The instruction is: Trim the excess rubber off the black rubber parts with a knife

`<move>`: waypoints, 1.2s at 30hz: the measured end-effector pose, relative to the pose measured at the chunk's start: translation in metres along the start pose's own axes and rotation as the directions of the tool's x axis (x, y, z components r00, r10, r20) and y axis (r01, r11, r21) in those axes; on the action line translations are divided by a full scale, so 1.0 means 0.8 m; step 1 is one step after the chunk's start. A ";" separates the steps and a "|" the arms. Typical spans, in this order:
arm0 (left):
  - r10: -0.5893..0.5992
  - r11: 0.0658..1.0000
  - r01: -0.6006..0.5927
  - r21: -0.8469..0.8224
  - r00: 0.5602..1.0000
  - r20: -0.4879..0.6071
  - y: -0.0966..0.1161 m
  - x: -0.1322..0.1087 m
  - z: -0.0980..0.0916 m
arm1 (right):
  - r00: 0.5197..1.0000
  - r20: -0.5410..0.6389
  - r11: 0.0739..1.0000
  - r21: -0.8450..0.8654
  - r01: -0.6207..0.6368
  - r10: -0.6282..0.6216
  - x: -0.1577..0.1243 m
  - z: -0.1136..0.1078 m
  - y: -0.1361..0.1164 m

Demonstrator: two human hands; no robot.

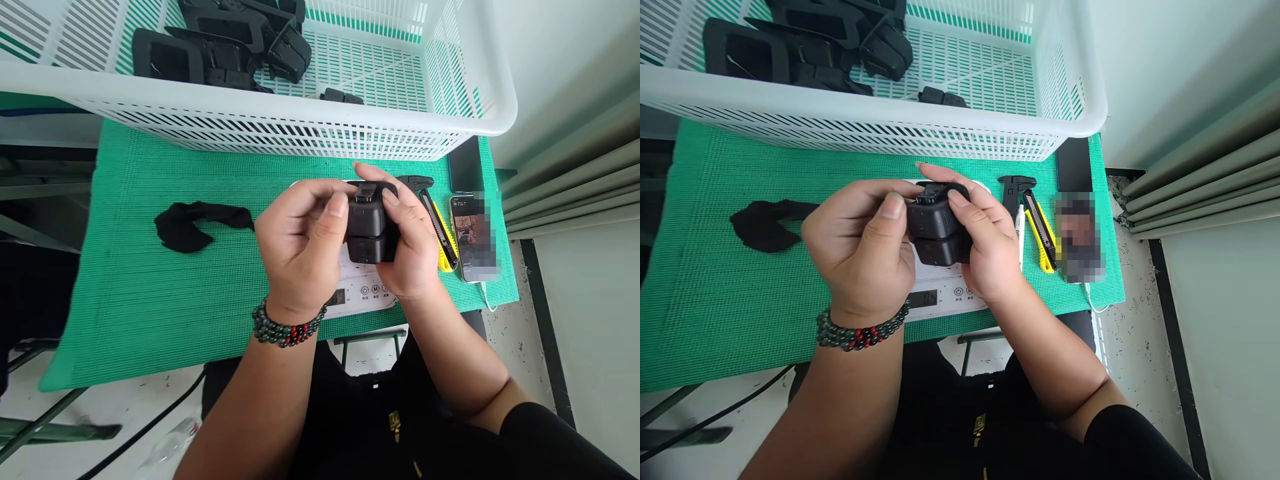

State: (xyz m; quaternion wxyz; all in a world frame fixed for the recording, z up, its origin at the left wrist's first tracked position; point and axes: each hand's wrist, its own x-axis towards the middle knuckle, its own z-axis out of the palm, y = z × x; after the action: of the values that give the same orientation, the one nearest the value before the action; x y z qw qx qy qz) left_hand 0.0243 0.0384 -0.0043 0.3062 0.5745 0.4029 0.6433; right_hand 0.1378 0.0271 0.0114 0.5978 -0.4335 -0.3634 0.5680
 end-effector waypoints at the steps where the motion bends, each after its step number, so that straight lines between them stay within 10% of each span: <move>1: 0.003 1.000 -0.003 -0.003 1.000 0.004 0.000 0.000 0.000 | 1.000 0.001 1.000 -0.001 0.001 -0.001 -0.001 0.000 0.000; 36: -0.007 1.000 0.007 -0.020 1.000 -0.025 0.019 -0.019 0.029 | 0.984 -0.121 0.983 0.112 0.144 -0.130 -0.013 -0.002 0.004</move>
State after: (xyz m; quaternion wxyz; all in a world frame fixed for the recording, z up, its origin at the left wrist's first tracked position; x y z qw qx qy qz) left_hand 0.0507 0.0215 0.0016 0.3090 0.5620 0.4024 0.6533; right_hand 0.1372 0.0169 0.0083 0.6801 -0.4021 -0.3230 0.5211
